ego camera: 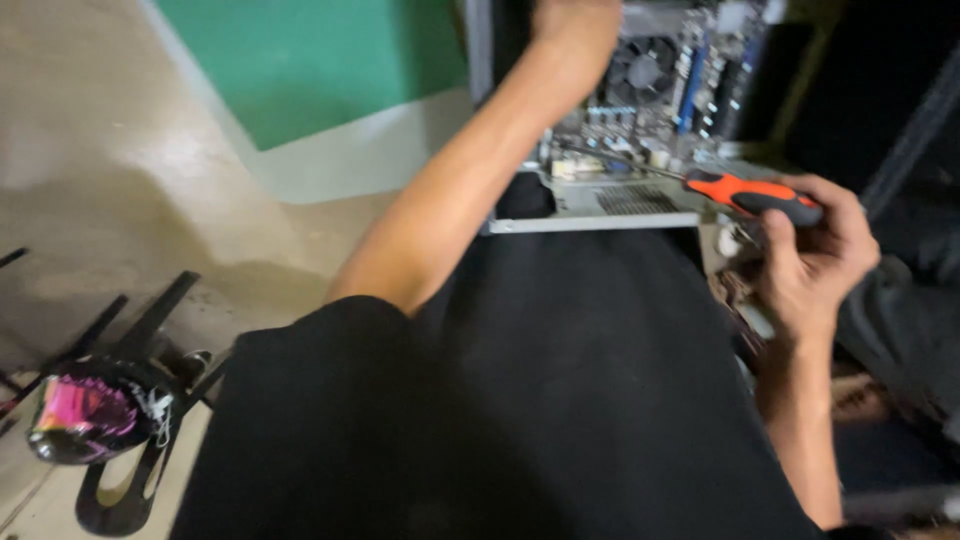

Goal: Fastening motherboard screws using a screwdriver and installing RAM modules into a computer case.

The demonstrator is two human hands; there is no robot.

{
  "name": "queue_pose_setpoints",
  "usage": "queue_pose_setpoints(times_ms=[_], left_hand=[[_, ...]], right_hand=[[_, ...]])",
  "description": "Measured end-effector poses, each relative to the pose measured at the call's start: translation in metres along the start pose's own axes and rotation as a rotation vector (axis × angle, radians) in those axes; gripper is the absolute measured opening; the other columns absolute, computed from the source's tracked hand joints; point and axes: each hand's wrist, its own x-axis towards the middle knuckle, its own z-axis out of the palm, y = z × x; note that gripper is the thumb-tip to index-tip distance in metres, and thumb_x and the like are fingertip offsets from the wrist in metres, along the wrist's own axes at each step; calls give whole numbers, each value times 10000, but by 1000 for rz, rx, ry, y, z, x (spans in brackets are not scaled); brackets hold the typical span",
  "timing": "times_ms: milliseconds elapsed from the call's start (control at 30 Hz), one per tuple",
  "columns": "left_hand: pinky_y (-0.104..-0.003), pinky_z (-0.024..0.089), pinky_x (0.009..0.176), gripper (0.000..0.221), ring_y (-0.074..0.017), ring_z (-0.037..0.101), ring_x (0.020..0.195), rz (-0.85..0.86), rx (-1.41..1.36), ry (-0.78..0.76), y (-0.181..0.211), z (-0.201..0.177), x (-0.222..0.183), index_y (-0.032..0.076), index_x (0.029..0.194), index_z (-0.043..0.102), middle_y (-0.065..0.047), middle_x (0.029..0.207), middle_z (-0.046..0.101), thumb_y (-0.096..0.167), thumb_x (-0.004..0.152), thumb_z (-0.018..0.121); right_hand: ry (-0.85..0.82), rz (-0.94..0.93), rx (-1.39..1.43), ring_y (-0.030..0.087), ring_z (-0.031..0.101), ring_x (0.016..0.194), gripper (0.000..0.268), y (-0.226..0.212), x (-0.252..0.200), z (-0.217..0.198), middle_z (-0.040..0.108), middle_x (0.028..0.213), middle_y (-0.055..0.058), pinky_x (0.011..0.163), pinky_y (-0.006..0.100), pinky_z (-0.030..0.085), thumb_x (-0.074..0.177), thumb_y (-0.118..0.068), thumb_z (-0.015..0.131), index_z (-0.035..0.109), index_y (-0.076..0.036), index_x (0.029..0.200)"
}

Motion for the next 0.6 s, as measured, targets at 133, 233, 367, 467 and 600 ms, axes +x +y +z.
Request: queue_pose_setpoints(times_ms=[133,233,367,467,600], left_hand=[[-419,551,528,183,-219,699,704,1,140,-191,0,-10,-8,186,901,748,-29,825,730,21,834,702],[-371,550,569,245,-186,661,729,30,162,-393,4,-44,-18,75,1077,668,-43,954,692,-79,889,698],[-317,544,560,310,-140,634,684,-7,138,-460,6,-60,-23,9,1211,611,-69,1007,687,-43,917,691],[-363,555,649,417,-163,645,765,10,169,-458,6,-50,-18,36,1253,584,-69,1048,675,-8,872,749],[-407,565,699,616,-231,647,888,-17,110,-552,8,-53,-9,58,1393,489,-96,1201,637,57,848,776]], right_hand=[[-20,21,106,358,656,1113,254,0,-1,1,657,1203,294,1027,413,519,1167,-60,640,585,154,1292],[-14,33,119,345,641,1121,245,3,1,-2,645,1217,288,1033,402,514,1159,-39,642,584,149,1304],[-14,28,101,343,638,1127,197,-4,6,-5,649,1224,292,1041,398,510,1137,61,627,591,155,1306],[-36,-18,121,374,661,1135,285,-3,8,-6,654,1226,320,1039,411,522,1167,-58,650,577,178,1308],[-41,-6,136,380,661,1140,236,-1,8,-6,641,1236,325,1052,417,532,1163,-11,636,565,170,1297]])
